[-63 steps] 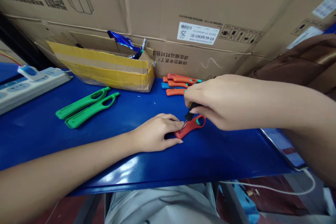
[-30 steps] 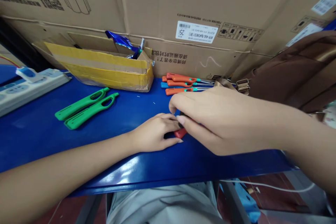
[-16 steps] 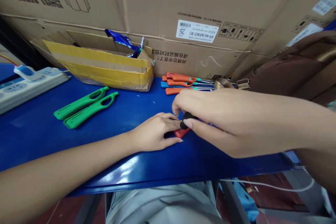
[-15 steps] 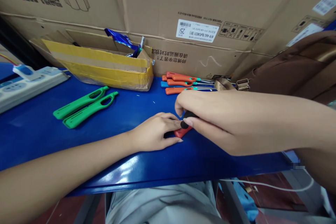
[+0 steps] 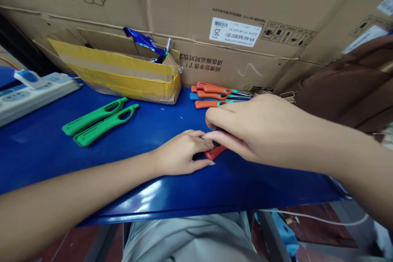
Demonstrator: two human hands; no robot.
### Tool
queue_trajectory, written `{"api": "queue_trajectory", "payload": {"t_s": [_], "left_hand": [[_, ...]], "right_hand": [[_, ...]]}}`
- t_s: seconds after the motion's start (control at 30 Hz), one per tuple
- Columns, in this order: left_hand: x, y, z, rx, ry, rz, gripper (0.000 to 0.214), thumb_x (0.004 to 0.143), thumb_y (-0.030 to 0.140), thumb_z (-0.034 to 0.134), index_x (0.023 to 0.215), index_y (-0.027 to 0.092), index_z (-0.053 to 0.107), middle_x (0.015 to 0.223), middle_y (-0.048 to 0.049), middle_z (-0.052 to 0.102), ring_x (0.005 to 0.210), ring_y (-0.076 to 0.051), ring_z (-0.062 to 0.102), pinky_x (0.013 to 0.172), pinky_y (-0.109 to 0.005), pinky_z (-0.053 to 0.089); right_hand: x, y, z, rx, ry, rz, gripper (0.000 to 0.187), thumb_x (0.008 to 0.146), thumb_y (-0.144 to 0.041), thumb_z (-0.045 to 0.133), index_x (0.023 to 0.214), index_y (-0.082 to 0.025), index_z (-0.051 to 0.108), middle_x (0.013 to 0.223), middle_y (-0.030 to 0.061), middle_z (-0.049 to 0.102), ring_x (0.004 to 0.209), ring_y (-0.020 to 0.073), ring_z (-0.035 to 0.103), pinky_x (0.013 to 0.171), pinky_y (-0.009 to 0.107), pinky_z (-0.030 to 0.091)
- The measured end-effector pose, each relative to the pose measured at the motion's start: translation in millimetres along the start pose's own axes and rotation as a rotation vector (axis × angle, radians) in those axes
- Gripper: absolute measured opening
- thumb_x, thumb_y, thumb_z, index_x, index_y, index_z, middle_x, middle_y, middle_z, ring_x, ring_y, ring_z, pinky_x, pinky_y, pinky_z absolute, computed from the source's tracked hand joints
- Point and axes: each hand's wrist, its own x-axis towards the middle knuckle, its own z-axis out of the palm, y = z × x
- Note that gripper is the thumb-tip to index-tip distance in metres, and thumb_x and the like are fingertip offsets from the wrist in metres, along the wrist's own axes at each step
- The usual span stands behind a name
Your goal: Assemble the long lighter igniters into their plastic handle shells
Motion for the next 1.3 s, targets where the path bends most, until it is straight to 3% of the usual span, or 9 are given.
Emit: {"api": "queue_trajectory", "payload": {"t_s": [0.1,0.2,0.37,0.6,0.77,0.9,1.0,1.13,1.3], "left_hand": [[0,0,-0.1,0.002,-0.003,-0.001,0.021,0.097,0.033,0.065,0.107,0.017,0.073,0.105,-0.0067,0.078,0.107,-0.025,0.069,0.097,-0.038,0.050],[0,1,-0.3,0.018,0.028,0.009,0.021,0.095,0.033,0.067,0.109,0.018,0.073,0.112,-0.0080,0.077,0.115,-0.027,0.067,0.100,-0.040,0.049],[1,1,-1.1,0.006,0.007,0.016,0.017,0.095,0.031,0.069,0.105,0.019,0.073,0.112,-0.0061,0.077,0.113,-0.025,0.067,0.100,-0.037,0.049],[0,0,-1.2,0.031,0.001,0.004,0.028,0.095,0.033,0.068,0.120,0.020,0.071,0.119,-0.0074,0.076,0.114,-0.026,0.067,0.101,-0.041,0.050],[0,0,-1.2,0.026,0.010,0.005,0.021,0.096,0.033,0.067,0.112,0.019,0.072,0.116,-0.0073,0.077,0.115,-0.026,0.067,0.102,-0.040,0.050],[-1,0,-0.4,0.020,0.028,0.014,0.022,0.096,0.036,0.066,0.105,0.018,0.073,0.113,-0.0089,0.076,0.110,-0.026,0.068,0.099,-0.039,0.051],[-2,-1,0.1,0.001,0.030,-0.001,0.022,0.096,0.036,0.065,0.106,0.019,0.074,0.109,-0.0080,0.077,0.112,-0.026,0.067,0.101,-0.040,0.051],[-1,0,-0.4,-0.013,-0.012,-0.019,0.020,0.096,0.032,0.066,0.108,0.018,0.074,0.106,-0.0073,0.077,0.108,-0.025,0.069,0.098,-0.038,0.052],[0,0,-0.8,0.023,0.011,0.008,0.020,0.095,0.033,0.068,0.106,0.017,0.073,0.111,-0.0082,0.078,0.115,-0.027,0.067,0.101,-0.041,0.050]], "right_hand": [[2,-3,2,-0.026,0.042,0.007,0.024,0.104,-0.029,0.041,0.096,-0.017,0.061,0.081,0.0046,0.064,0.056,0.0137,0.045,0.054,0.028,0.019],[-2,-5,-5,0.091,-0.049,-0.053,0.014,0.098,-0.021,0.047,0.099,-0.016,0.060,0.091,0.0062,0.066,0.060,0.0134,0.049,0.054,0.028,0.024],[-6,-3,-11,0.070,-0.092,-0.004,0.009,0.090,-0.014,0.054,0.093,-0.018,0.061,0.079,0.0027,0.064,0.056,0.0130,0.048,0.054,0.028,0.023],[-2,-1,-5,-0.147,-0.114,0.174,0.034,0.100,-0.044,0.050,0.094,-0.015,0.066,0.064,0.0047,0.062,0.048,0.0158,0.047,0.055,0.030,0.021],[-12,5,-13,0.104,-0.093,-0.028,0.017,0.100,-0.028,0.050,0.108,-0.019,0.062,0.098,0.0065,0.069,0.058,0.0137,0.053,0.057,0.029,0.031],[-9,1,-12,0.225,-0.152,-0.091,0.014,0.095,-0.013,0.052,0.103,-0.019,0.061,0.091,0.0034,0.069,0.065,0.0141,0.057,0.058,0.027,0.032],[0,-5,-3,0.087,-0.055,-0.041,0.009,0.097,-0.019,0.052,0.098,-0.017,0.061,0.083,0.0045,0.068,0.063,0.0156,0.057,0.054,0.027,0.025],[3,-4,6,-0.077,0.037,0.076,0.029,0.104,-0.040,0.046,0.098,-0.016,0.061,0.075,0.0049,0.066,0.056,0.0158,0.052,0.054,0.028,0.019],[-10,9,-5,0.128,-0.064,-0.023,0.017,0.103,-0.030,0.046,0.107,-0.020,0.060,0.093,0.0050,0.071,0.062,0.0146,0.056,0.055,0.026,0.028]]}}
